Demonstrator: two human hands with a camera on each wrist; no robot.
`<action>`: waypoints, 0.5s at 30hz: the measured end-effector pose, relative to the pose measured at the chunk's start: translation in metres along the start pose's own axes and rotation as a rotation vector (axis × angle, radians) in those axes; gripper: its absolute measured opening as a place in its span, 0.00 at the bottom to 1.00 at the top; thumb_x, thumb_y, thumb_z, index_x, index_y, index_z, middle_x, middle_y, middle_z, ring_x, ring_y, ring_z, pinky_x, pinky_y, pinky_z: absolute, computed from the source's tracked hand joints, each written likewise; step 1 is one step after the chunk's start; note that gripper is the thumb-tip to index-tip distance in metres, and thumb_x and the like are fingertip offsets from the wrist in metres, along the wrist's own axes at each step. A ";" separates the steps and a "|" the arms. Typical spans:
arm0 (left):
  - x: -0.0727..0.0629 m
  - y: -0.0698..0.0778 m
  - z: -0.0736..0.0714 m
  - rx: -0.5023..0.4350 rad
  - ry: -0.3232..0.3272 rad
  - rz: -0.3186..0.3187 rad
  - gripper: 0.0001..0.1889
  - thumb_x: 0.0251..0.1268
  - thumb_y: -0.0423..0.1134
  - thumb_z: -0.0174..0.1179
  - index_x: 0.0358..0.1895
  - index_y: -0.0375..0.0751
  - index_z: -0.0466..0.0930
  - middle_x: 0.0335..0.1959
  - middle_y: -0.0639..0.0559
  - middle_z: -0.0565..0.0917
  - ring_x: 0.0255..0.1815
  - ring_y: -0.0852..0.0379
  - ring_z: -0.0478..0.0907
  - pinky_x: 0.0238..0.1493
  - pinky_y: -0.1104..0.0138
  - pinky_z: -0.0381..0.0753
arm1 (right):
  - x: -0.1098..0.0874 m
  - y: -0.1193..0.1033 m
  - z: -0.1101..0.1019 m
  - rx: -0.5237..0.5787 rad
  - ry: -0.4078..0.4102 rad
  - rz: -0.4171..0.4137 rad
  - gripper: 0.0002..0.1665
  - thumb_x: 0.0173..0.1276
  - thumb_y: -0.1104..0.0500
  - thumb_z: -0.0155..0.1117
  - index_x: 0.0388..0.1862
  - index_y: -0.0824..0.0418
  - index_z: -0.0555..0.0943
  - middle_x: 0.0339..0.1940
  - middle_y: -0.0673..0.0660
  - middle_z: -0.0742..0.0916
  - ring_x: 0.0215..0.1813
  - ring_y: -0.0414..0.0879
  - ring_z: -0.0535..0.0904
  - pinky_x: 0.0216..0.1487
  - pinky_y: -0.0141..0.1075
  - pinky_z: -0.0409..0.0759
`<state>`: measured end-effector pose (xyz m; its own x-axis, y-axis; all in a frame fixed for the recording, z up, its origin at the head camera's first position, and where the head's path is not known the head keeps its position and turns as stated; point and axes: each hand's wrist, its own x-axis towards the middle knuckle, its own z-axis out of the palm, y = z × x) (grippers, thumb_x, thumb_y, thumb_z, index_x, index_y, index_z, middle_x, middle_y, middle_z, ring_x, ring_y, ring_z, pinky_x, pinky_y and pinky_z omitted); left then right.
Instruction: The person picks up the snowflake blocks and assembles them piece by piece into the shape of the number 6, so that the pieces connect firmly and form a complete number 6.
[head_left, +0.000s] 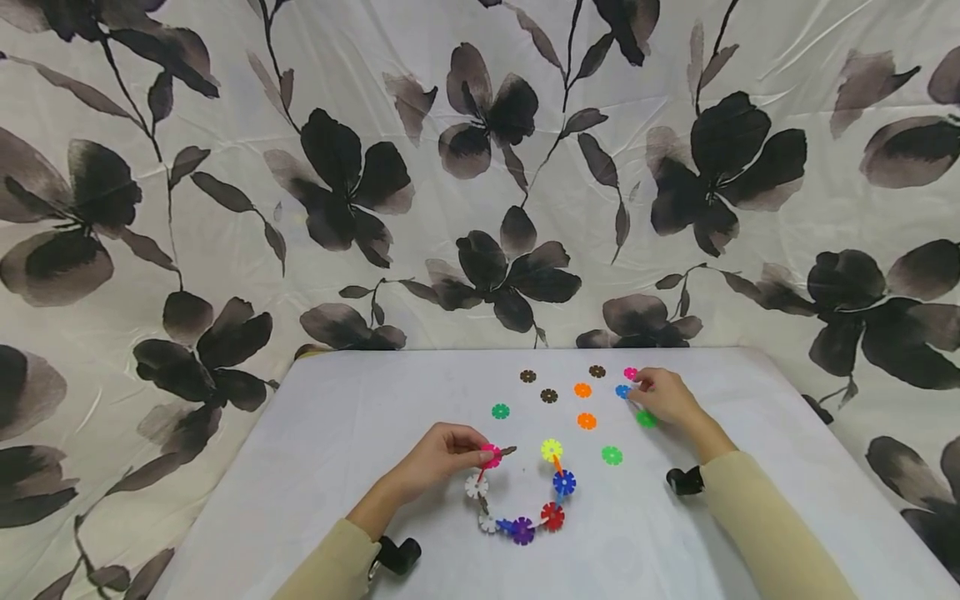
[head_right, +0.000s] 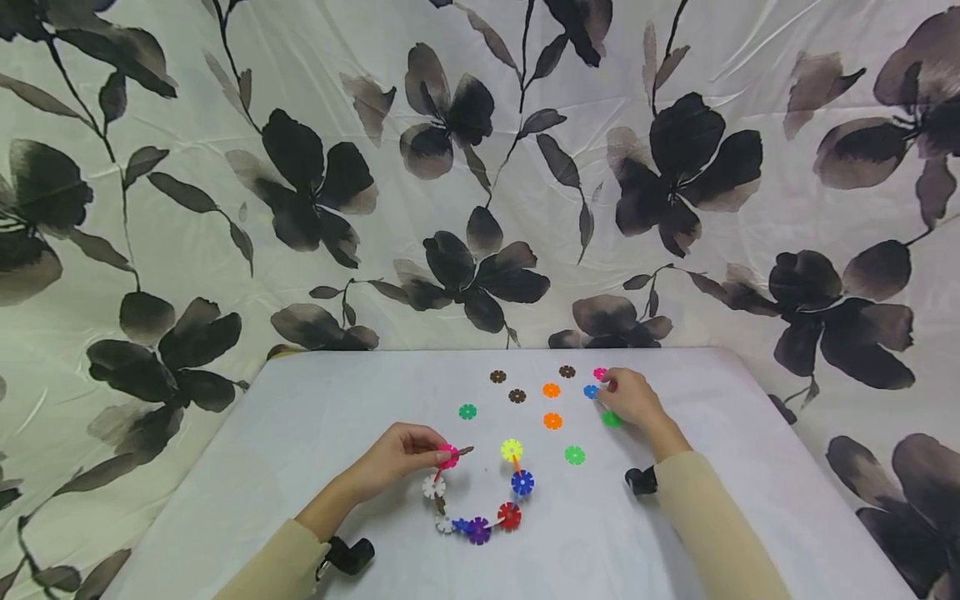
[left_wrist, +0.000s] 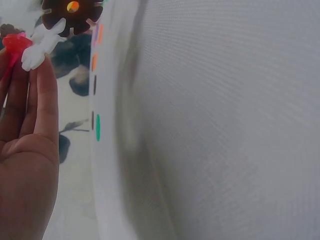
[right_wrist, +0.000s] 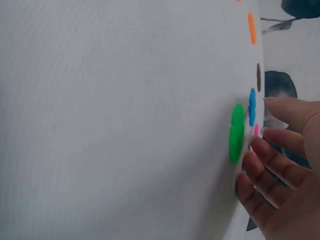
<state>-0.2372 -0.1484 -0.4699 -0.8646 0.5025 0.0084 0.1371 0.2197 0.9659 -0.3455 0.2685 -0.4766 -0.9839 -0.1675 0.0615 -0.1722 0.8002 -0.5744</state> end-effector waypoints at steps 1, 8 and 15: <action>0.001 0.000 0.000 0.002 -0.003 0.005 0.08 0.69 0.37 0.68 0.46 0.37 0.88 0.41 0.46 0.90 0.40 0.55 0.85 0.52 0.58 0.85 | 0.001 0.000 0.002 -0.008 -0.006 0.017 0.21 0.71 0.58 0.67 0.55 0.72 0.81 0.38 0.61 0.83 0.41 0.54 0.76 0.41 0.43 0.75; 0.004 0.001 0.001 -0.006 -0.014 -0.004 0.09 0.68 0.38 0.69 0.47 0.38 0.88 0.40 0.45 0.90 0.40 0.52 0.86 0.51 0.65 0.84 | 0.010 -0.002 0.007 -0.060 -0.013 0.097 0.21 0.72 0.54 0.67 0.55 0.69 0.82 0.41 0.61 0.84 0.42 0.54 0.76 0.43 0.44 0.76; 0.006 0.001 0.002 -0.015 -0.014 -0.012 0.09 0.68 0.38 0.69 0.47 0.38 0.88 0.40 0.46 0.91 0.43 0.44 0.86 0.50 0.65 0.84 | 0.010 0.001 0.012 -0.008 -0.030 0.108 0.18 0.72 0.56 0.67 0.49 0.71 0.82 0.41 0.62 0.86 0.41 0.53 0.78 0.46 0.48 0.78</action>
<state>-0.2411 -0.1440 -0.4690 -0.8594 0.5113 -0.0063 0.1197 0.2130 0.9697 -0.3552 0.2608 -0.4861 -0.9949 -0.0976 -0.0249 -0.0661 0.8193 -0.5695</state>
